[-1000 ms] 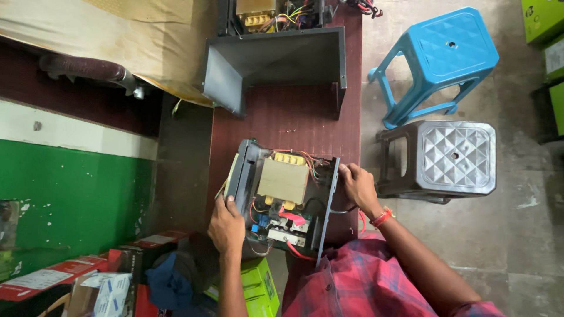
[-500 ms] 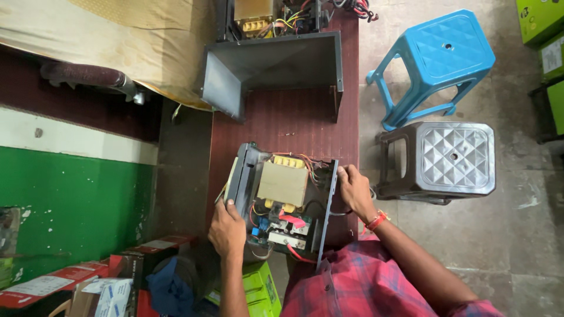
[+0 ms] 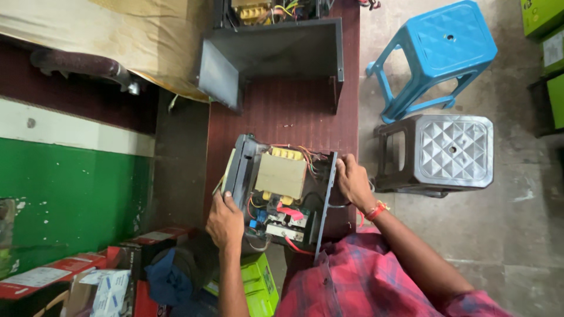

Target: The person is repairing an electronic device, likely a power inverter, by manipulating internal wires and components with a screwdriver. They are seen adjusting connections and handling the device's casing.

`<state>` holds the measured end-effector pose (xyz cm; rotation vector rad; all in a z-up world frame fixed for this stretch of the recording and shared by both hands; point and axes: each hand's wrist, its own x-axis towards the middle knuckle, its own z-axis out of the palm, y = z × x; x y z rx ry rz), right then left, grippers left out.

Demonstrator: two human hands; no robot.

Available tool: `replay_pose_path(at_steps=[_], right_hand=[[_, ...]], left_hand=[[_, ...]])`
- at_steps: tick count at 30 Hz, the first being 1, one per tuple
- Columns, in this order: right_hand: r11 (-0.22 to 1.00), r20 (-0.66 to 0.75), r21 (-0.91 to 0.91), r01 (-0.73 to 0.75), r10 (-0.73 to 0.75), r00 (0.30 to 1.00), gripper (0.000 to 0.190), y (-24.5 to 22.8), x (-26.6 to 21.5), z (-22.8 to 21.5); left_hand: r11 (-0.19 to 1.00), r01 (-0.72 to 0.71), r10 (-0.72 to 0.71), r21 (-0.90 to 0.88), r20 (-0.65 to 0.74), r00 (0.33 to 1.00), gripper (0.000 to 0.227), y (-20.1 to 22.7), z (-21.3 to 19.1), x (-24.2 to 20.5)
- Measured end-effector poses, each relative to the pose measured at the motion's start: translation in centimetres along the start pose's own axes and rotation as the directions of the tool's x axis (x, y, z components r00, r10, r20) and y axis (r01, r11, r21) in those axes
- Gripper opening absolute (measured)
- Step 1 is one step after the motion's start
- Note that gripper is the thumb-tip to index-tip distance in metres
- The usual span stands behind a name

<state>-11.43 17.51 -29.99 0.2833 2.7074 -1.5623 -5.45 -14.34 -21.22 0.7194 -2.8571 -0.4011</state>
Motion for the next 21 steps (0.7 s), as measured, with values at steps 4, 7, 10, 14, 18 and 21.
replay_pose_path(at_steps=[4,7,10,14,18,21], right_hand=[[0.986,0.034,-0.167,-0.025,0.031,0.999,0.04,-0.3,0.9,-0.1],[1.0,0.042,-0.013,0.009,-0.009,0.999,0.04,-0.5,0.8,-0.4],[0.988,0.046,-0.02,-0.155,0.155,0.987,0.039,-0.6,-0.1,-0.3],[0.995,0.046,-0.023,-0.102,0.102,0.994,0.04,-0.3,0.1,0.0],[0.989,0.096,0.039,-0.142,0.138,0.986,0.047,0.1,1.3,-0.1],[0.978,0.082,-0.017,-0.21,0.21,0.974,0.048,-0.2,1.1,-0.2]], left_hand=[[1.0,0.008,-0.008,-0.002,-0.001,1.0,0.038,0.2,-0.1,-0.1],[1.0,0.003,-0.003,0.015,0.003,1.0,0.038,0.4,-0.4,-0.1],[1.0,0.007,-0.007,0.001,0.008,1.0,0.038,0.3,-0.5,-0.1],[1.0,0.022,-0.022,-0.005,0.016,1.0,0.038,0.4,-0.4,-0.1],[1.0,-0.005,0.005,-0.003,-0.007,1.0,0.038,0.5,-0.5,-0.2],[1.0,0.015,-0.016,0.023,0.021,1.0,0.04,0.5,-0.6,0.0]])
